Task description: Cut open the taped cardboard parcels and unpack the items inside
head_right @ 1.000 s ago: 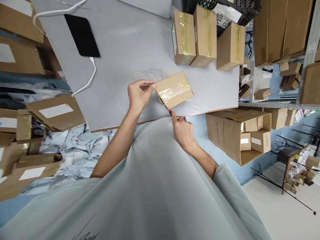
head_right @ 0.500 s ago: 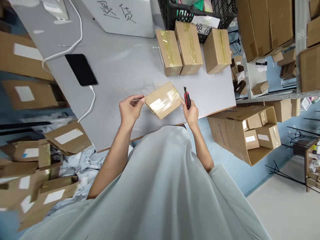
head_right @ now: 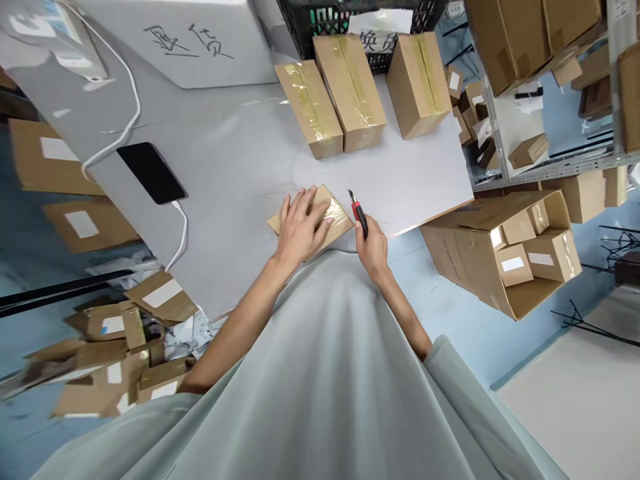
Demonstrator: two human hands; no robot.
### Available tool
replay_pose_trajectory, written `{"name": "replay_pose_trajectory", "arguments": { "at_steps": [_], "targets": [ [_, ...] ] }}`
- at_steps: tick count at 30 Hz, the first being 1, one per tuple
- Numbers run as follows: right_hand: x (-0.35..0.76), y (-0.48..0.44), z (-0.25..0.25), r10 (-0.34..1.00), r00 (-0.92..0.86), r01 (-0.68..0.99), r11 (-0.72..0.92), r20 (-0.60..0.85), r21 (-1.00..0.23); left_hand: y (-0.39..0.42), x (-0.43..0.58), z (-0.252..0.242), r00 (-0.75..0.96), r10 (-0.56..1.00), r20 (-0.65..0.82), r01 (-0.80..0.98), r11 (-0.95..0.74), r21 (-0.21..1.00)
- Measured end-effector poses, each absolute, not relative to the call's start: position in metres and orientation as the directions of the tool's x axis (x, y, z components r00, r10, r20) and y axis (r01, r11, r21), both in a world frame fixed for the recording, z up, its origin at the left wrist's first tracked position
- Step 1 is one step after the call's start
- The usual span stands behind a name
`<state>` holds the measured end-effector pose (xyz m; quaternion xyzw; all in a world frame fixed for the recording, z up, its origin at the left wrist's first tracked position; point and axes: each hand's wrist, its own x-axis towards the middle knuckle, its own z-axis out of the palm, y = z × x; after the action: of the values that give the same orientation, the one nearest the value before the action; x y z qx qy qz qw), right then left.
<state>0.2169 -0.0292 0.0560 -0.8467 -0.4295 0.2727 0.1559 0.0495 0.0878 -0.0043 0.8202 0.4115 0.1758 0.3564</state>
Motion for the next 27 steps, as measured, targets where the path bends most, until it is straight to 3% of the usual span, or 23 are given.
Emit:
{"name": "replay_pose_trajectory", "arguments": {
  "at_steps": [3, 8, 16, 27],
  "targets": [
    [0.213, -0.024, 0.067, 0.848, 0.404, 0.732, -0.524, -0.343, -0.435, 0.085, 0.047, -0.007, 0.59, 0.807, -0.011, 0.56, -0.399, 0.726],
    [0.208, -0.007, 0.079, 0.776, 0.362, 0.834, -0.517, -0.517, -0.193, 0.088, 0.047, -0.008, 0.57, 0.821, -0.018, 0.555, -0.369, 0.746],
    [0.197, 0.009, 0.1, 0.701, 0.396, 0.862, -0.507, -0.593, -0.022, 0.086, 0.048, -0.009, 0.555, 0.832, -0.025, 0.52, -0.323, 0.791],
    [0.179, 0.026, 0.129, 0.628, 0.46, 0.83, -0.556, -0.628, 0.051, 0.083, 0.048, -0.01, 0.556, 0.831, -0.025, 0.493, -0.306, 0.815]
  ]
}}
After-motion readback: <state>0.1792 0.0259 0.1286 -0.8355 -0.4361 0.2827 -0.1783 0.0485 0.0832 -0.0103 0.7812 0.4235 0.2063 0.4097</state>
